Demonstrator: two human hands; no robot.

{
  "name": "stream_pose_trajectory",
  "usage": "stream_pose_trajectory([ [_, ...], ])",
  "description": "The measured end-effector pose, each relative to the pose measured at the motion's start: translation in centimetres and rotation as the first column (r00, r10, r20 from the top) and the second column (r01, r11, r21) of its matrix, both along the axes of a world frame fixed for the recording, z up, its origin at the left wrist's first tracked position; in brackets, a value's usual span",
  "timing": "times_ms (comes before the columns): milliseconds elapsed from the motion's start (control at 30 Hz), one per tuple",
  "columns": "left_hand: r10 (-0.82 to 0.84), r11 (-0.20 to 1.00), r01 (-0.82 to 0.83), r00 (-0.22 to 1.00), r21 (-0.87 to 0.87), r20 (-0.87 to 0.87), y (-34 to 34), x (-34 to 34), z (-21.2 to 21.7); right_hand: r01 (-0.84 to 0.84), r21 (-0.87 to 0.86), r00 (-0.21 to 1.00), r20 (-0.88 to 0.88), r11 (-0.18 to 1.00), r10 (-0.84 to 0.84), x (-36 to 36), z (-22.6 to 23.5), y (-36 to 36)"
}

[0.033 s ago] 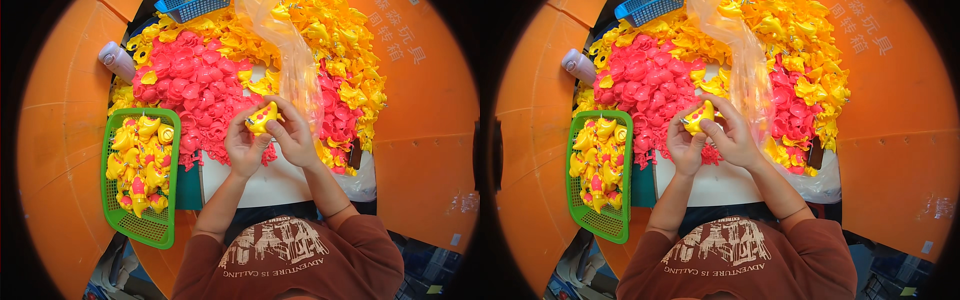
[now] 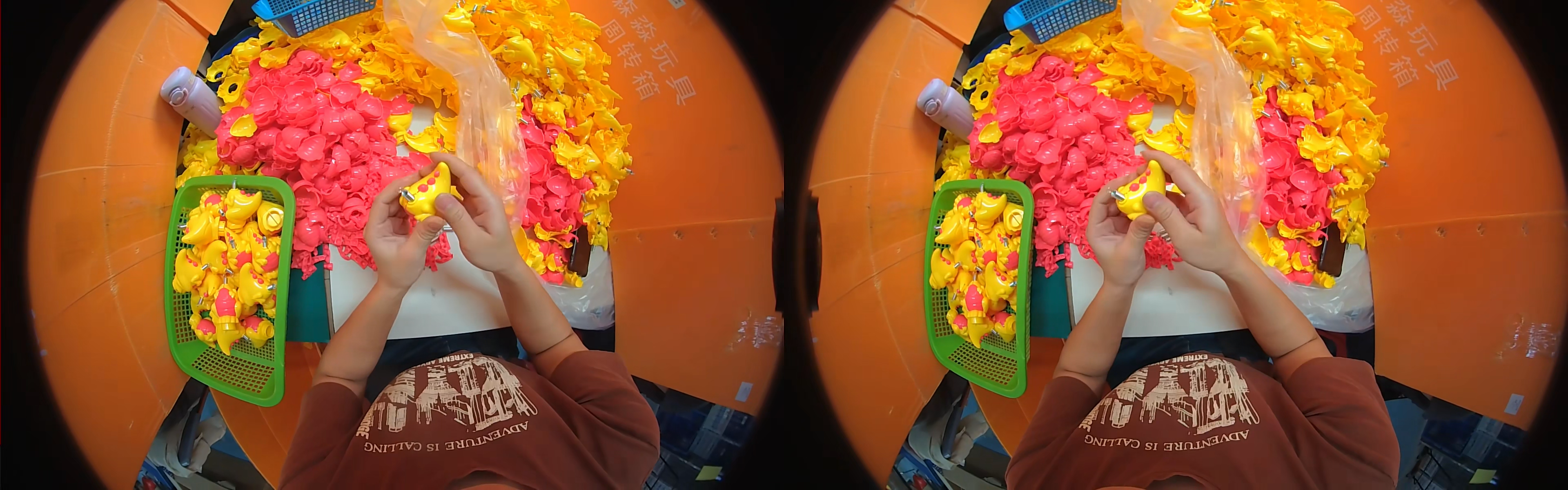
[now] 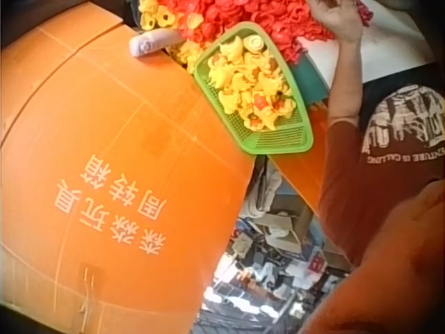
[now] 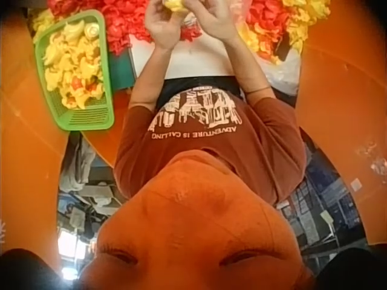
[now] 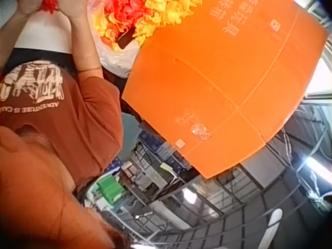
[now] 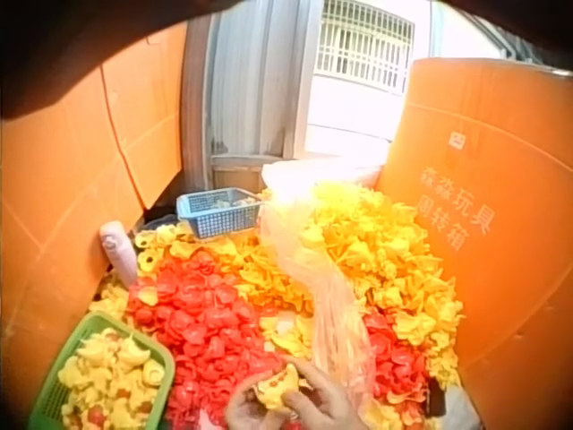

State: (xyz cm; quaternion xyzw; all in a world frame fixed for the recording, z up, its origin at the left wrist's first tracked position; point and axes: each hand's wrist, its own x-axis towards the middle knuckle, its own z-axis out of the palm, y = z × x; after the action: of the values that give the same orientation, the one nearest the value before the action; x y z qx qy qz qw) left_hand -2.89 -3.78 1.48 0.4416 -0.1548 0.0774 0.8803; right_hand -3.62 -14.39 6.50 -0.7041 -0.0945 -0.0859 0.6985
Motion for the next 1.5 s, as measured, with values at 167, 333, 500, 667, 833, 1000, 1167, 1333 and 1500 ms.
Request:
stream_pose_trajectory([
  [167, 0.022, 0.995, -0.015, 0.997, 0.099, -0.071, 0.0, -0.3, -0.4, -0.073, 0.281, 0.988, -0.111, 0.957, 0.108, 1.4, -0.9, -1.2],
  [333, -0.054, 0.998, 0.059, 0.979, 0.021, -0.195, 0.5, 0.4, 0.3, -0.196, 0.195, 0.953, -0.195, 0.961, 0.233, 2.2, -0.7, -3.0],
  [500, -0.180, 0.983, 0.184, 0.957, -0.003, -0.226, 1.3, 0.9, 0.2, -0.324, 0.147, 0.898, -0.264, 0.935, 0.353, 2.6, 0.5, -4.6],
  [667, -0.249, 0.968, 0.251, 0.934, -0.025, -0.254, 1.5, 1.1, -0.1, -0.290, 0.018, 0.928, -0.238, 0.957, 0.286, 2.4, 1.0, -4.2],
  [833, -0.226, 0.973, 0.231, 0.948, -0.004, -0.223, 1.2, 1.1, 0.1, -0.272, -0.039, 0.936, -0.242, 0.961, 0.255, 2.6, 0.8, -4.6],
  [1000, -0.231, 0.972, 0.235, 0.949, -0.011, -0.212, 1.4, 1.0, 0.0, -0.278, -0.095, 0.940, -0.234, 0.956, 0.250, 2.4, 1.5, -4.5],
  [1167, -0.240, 0.971, 0.236, 0.956, -0.043, -0.170, 1.2, 0.9, -0.4, -0.272, -0.106, 0.955, -0.150, 0.957, 0.255, 2.2, 1.3, -4.4],
  [1333, -0.242, 0.970, 0.240, 0.957, -0.028, -0.161, 1.1, 0.7, -0.5, -0.294, -0.107, 0.948, -0.160, 0.950, 0.275, 2.1, 1.2, -4.7],
  [1500, -0.178, 0.983, 0.183, 0.975, 0.029, -0.137, 0.7, 0.3, -0.2, -0.317, -0.064, 0.942, -0.136, 0.946, 0.306, 1.9, 1.0, -4.6],
])
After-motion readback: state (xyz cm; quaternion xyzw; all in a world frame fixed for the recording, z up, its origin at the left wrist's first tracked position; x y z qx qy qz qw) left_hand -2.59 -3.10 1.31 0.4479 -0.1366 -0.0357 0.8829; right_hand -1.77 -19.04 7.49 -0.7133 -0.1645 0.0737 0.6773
